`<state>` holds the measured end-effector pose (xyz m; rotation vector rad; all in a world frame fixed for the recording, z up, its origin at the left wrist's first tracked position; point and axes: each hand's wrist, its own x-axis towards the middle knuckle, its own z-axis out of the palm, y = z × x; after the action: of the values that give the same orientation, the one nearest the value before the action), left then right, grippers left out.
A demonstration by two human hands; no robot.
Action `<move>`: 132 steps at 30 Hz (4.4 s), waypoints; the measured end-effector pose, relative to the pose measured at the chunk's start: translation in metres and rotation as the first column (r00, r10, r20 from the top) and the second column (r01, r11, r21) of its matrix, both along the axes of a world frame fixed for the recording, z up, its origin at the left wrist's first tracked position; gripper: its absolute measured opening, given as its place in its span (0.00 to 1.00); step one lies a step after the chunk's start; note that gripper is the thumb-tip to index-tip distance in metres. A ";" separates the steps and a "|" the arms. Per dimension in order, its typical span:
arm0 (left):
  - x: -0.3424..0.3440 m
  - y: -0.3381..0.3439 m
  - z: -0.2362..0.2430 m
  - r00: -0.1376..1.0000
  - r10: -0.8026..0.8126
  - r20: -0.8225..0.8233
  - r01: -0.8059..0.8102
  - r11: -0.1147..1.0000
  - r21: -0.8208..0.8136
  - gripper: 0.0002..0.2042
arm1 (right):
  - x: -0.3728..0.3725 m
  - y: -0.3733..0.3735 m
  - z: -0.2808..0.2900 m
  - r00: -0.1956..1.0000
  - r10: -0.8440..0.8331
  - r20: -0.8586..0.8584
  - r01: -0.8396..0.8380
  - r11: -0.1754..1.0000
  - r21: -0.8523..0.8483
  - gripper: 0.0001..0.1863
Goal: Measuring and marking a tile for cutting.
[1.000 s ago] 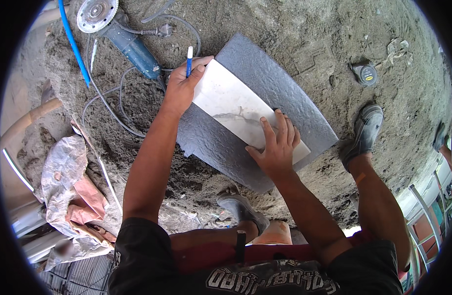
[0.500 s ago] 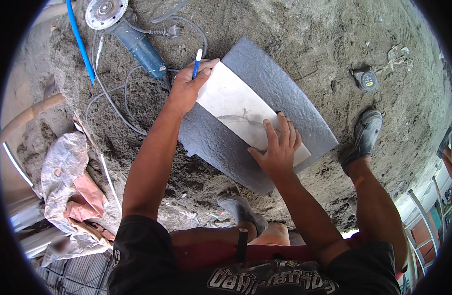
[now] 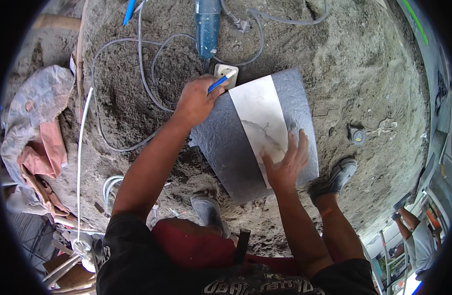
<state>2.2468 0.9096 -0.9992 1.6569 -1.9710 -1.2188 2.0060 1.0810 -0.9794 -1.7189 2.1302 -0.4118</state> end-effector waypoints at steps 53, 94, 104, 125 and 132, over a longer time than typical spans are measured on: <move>-0.007 0.007 -0.020 0.977 0.182 -0.109 -0.164 0.974 0.156 0.08 | -0.040 -0.227 -0.029 0.786 0.368 0.498 -0.545 0.792 0.275 0.09; 0.003 -0.003 -0.044 0.996 -0.002 -0.085 0.016 0.986 0.166 0.09 | -0.047 -0.226 -0.034 0.765 0.463 0.448 -0.599 0.767 0.230 0.14; 0.001 0.000 -0.040 0.997 0.036 -0.070 -0.028 0.993 0.114 0.11 | -0.043 -0.220 -0.028 0.791 0.487 0.369 -0.582 0.787 0.207 0.13; -0.002 0.012 -0.036 0.990 0.033 -0.140 -0.042 0.998 -0.057 0.11 | -0.108 -0.186 -0.010 0.743 0.042 0.668 -0.120 0.990 0.071 0.21; 0.004 0.008 -0.026 0.964 0.235 -0.128 -0.230 0.972 0.054 0.15 | -0.193 -0.126 0.014 0.825 0.015 0.565 0.069 0.989 -0.127 0.19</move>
<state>2.2507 0.9173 -1.0256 1.7203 -1.6318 -1.2493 1.8130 0.9546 -0.9657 -1.3968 1.7157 -0.9720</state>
